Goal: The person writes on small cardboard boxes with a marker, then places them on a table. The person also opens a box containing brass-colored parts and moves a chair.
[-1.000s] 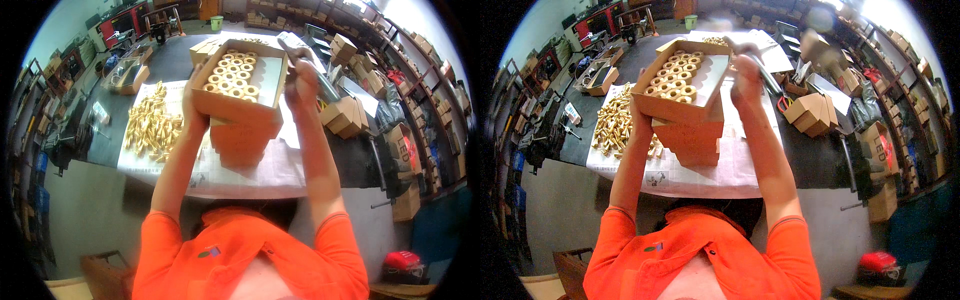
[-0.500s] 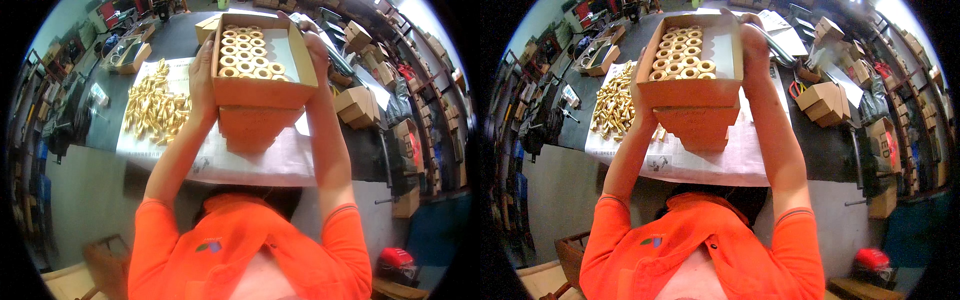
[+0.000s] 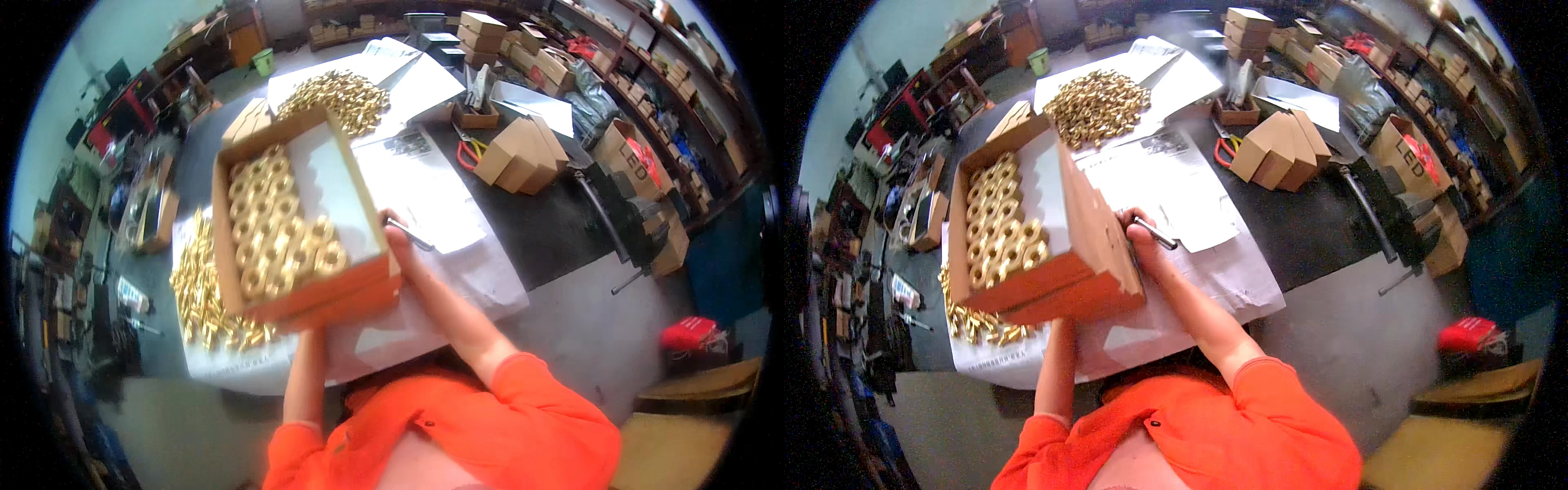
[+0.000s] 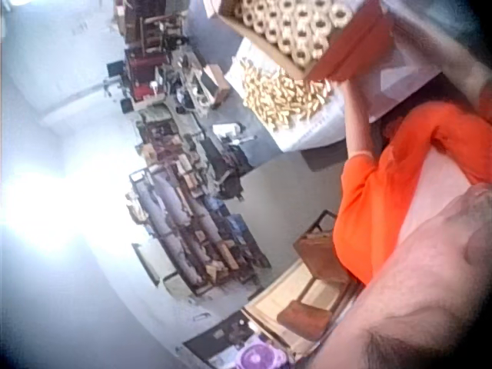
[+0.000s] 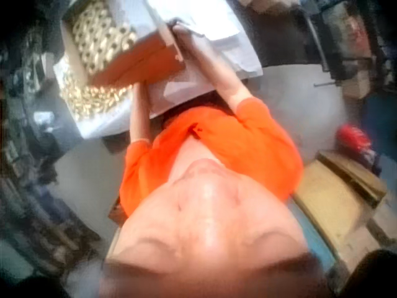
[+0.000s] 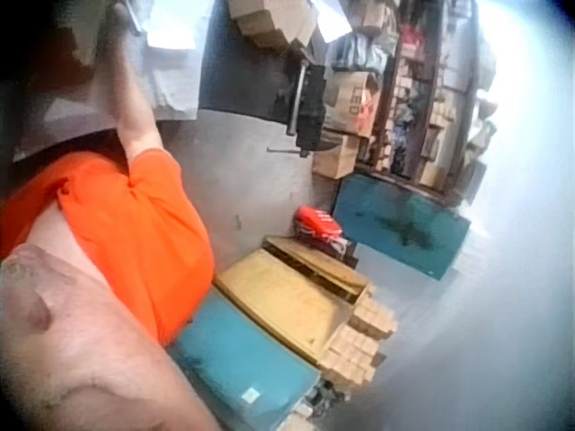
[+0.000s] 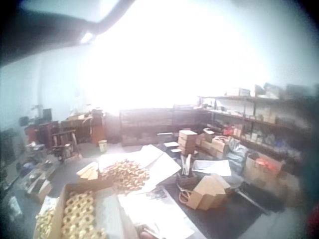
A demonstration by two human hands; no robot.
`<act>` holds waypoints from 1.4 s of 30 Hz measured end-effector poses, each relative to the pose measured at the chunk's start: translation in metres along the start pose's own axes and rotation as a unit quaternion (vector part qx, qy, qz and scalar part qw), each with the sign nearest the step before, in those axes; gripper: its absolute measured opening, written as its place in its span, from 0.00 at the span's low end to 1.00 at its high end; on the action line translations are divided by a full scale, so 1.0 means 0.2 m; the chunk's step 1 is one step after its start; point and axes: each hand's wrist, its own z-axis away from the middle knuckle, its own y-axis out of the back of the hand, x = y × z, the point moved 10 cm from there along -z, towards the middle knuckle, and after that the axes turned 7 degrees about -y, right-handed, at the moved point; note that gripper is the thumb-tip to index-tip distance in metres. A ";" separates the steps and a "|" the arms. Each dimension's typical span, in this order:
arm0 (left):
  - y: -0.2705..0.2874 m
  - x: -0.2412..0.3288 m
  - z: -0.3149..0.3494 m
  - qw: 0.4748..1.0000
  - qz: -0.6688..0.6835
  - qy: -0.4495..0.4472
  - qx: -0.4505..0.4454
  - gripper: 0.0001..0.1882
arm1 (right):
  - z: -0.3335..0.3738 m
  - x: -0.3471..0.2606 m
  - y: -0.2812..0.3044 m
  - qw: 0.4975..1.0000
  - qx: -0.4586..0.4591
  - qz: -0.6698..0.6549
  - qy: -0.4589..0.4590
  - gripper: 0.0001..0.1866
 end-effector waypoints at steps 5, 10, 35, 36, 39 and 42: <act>0.03 -0.07 0.02 0.999 -0.002 0.034 0.002 0.24 | 0.02 0.04 0.11 0.988 0.136 0.068 0.022 0.08; 0.19 -0.09 0.10 0.997 -0.027 0.065 0.028 0.24 | 0.03 -0.04 0.01 0.994 0.110 0.008 0.009 0.30; 0.13 -0.21 0.19 0.994 0.006 0.103 0.033 0.23 | 0.03 -0.06 0.39 0.988 0.059 -0.139 -0.037 0.18; 0.10 -0.22 0.18 0.994 0.011 0.104 0.025 0.23 | 0.05 -0.09 0.42 0.989 0.061 -0.133 -0.034 0.19; 0.02 -0.22 0.19 0.994 0.021 0.101 0.022 0.23 | 0.06 -0.14 0.43 0.987 0.063 -0.145 -0.034 0.23; -0.12 -0.21 0.17 0.994 0.043 0.096 0.007 0.22 | 0.11 -0.19 0.49 0.990 0.067 -0.117 -0.040 0.31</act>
